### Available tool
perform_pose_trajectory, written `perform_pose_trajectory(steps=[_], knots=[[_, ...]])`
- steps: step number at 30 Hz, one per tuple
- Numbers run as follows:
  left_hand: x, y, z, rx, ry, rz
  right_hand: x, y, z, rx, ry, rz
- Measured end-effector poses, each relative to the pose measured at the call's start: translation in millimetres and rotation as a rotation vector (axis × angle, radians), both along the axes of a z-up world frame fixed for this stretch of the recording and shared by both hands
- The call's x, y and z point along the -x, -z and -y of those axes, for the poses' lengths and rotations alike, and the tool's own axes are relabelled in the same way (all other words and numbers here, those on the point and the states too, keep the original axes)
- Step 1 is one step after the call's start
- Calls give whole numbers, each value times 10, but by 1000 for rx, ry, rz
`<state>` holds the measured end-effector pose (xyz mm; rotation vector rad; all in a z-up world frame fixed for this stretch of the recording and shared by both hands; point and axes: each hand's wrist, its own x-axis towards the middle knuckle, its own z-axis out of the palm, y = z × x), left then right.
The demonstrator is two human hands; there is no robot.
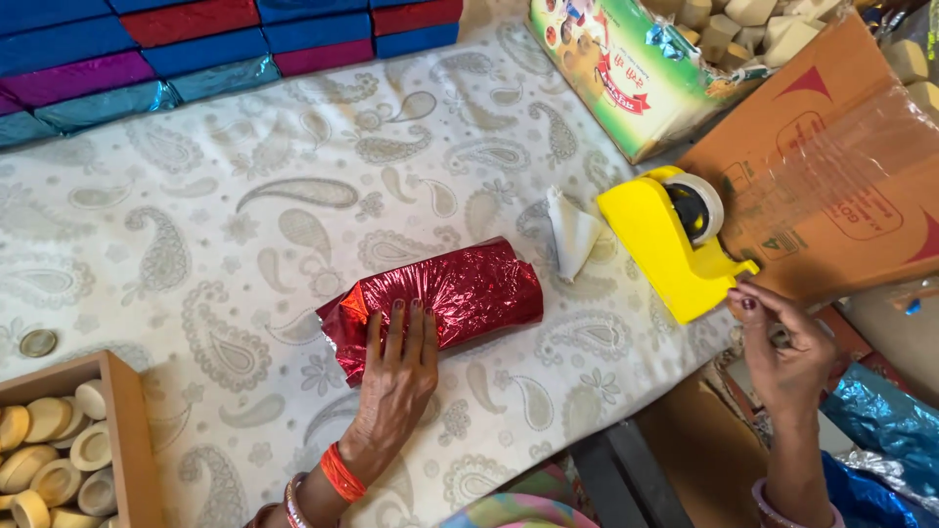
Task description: Packing small objects into a box and wrapping it in decorative foil
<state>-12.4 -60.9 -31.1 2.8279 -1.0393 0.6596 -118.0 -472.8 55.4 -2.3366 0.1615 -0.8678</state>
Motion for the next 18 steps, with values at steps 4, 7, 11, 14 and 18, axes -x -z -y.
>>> perform_pose_trajectory(steps=[4,7,11,14,18], knots=[[-10,-23,-11,-15,8,-2,-145,204,-151,-113,-105,-99],[-5,27,-20,-15,3,17,-503,432,-352,-269,-313,-193],[-1,31,-9,48,8,-2,-1115,661,-675,-428,-572,-282],[20,51,-21,51,12,45,-1452,769,-886,-289,-446,-503],[17,71,-31,25,-10,52,-1719,755,-1038,-199,-504,-617]])
